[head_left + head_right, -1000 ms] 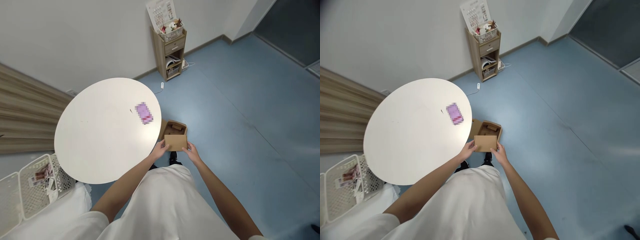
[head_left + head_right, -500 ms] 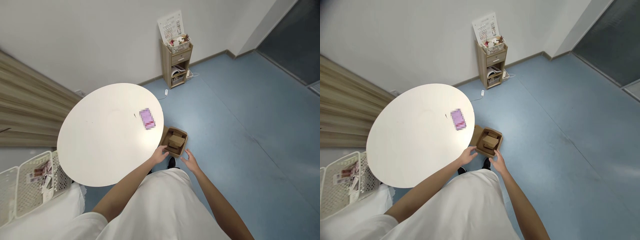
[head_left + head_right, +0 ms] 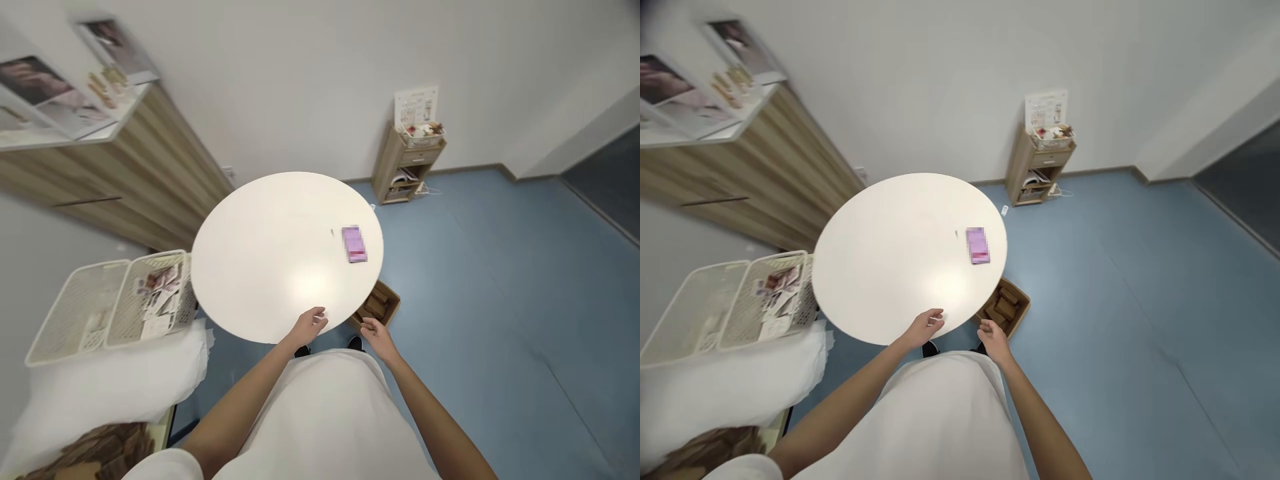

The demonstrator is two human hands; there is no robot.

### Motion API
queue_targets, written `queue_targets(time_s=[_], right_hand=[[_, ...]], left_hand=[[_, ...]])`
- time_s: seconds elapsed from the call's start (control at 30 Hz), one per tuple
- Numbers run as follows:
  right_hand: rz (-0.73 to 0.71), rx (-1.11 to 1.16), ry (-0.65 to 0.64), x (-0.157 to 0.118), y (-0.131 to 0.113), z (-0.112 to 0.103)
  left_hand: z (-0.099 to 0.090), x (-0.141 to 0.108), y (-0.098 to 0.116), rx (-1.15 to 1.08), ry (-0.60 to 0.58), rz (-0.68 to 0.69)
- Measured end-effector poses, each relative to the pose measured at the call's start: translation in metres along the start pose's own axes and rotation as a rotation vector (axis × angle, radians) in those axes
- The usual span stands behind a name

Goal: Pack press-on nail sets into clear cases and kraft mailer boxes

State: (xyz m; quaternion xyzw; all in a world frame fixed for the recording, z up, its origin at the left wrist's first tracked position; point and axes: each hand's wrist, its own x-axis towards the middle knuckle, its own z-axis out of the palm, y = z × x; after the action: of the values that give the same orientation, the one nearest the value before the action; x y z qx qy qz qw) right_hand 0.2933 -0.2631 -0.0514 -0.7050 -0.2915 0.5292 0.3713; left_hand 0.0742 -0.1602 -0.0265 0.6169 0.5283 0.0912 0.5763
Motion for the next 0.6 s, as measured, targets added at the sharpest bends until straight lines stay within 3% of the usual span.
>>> queue_targets(time_s=[0.17,0.37,0.6], right_hand=[[-0.085,-0.120,-0.150,0.002,-0.035,0.059],[-0.131,-0.272,-0.344,0.001,-0.065,0.130],[-0.148,-0.432,-0.579,0.009,-0.087,0.170]], left_hand=[[-0.043,-0.028,-0.028,-0.101,0.151,0.020],[-0.075,-0.071,-0.063,-0.180,0.313,-0.023],[-0.091,-0.107,-0.093,-0.292,0.534,-0.148]])
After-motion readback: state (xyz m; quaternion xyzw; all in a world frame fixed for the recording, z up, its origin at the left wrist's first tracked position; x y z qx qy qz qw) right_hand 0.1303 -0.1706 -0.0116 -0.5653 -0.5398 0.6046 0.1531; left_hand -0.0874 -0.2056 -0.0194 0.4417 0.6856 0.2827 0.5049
